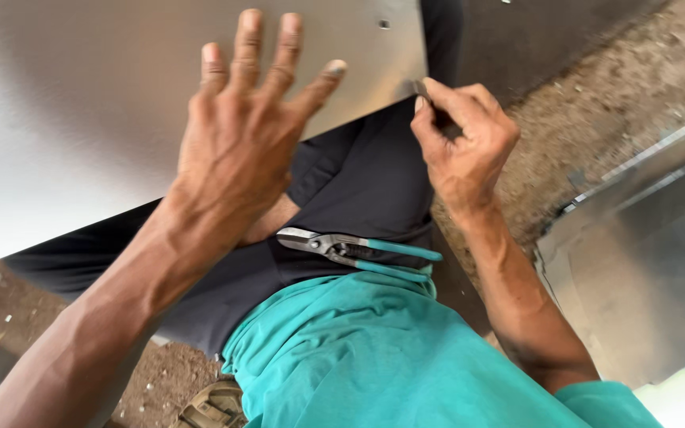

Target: The person sits on the ground and uses tin snips to cut small rectangular pieces from the edges of a large metal sheet. The person repeatedly repositions the sheet and cuts along its edges, accumulating cut-off pieces on the ground.

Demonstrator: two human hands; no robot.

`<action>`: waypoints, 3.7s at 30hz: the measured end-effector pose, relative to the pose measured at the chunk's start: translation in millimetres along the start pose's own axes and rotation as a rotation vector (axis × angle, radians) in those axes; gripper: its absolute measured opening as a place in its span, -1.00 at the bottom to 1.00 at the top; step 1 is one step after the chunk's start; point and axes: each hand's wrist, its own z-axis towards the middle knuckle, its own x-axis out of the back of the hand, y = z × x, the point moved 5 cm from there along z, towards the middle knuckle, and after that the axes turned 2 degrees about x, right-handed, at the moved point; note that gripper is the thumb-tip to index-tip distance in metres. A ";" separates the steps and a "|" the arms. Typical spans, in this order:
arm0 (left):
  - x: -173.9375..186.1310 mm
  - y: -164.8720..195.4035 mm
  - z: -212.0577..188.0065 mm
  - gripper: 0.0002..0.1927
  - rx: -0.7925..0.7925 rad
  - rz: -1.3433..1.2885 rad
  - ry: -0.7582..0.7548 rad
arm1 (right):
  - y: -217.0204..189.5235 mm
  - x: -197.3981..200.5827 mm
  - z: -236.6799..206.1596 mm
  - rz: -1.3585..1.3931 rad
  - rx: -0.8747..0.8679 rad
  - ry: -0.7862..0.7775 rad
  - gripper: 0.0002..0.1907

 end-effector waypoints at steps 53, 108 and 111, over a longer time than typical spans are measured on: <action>-99.7 -27.9 -160.3 -0.72 0.731 -2.111 0.616 | -20.9 -19.3 -142.7 -0.534 -0.070 -1.435 -0.61; -74.8 -2.8 -72.9 -0.68 0.819 -1.872 0.513 | -42.1 -83.6 -156.8 0.703 -0.906 -0.757 -0.32; -77.3 0.6 -72.4 -0.66 0.720 -1.887 0.557 | -49.0 -85.6 -149.1 0.673 -0.888 -0.748 -0.30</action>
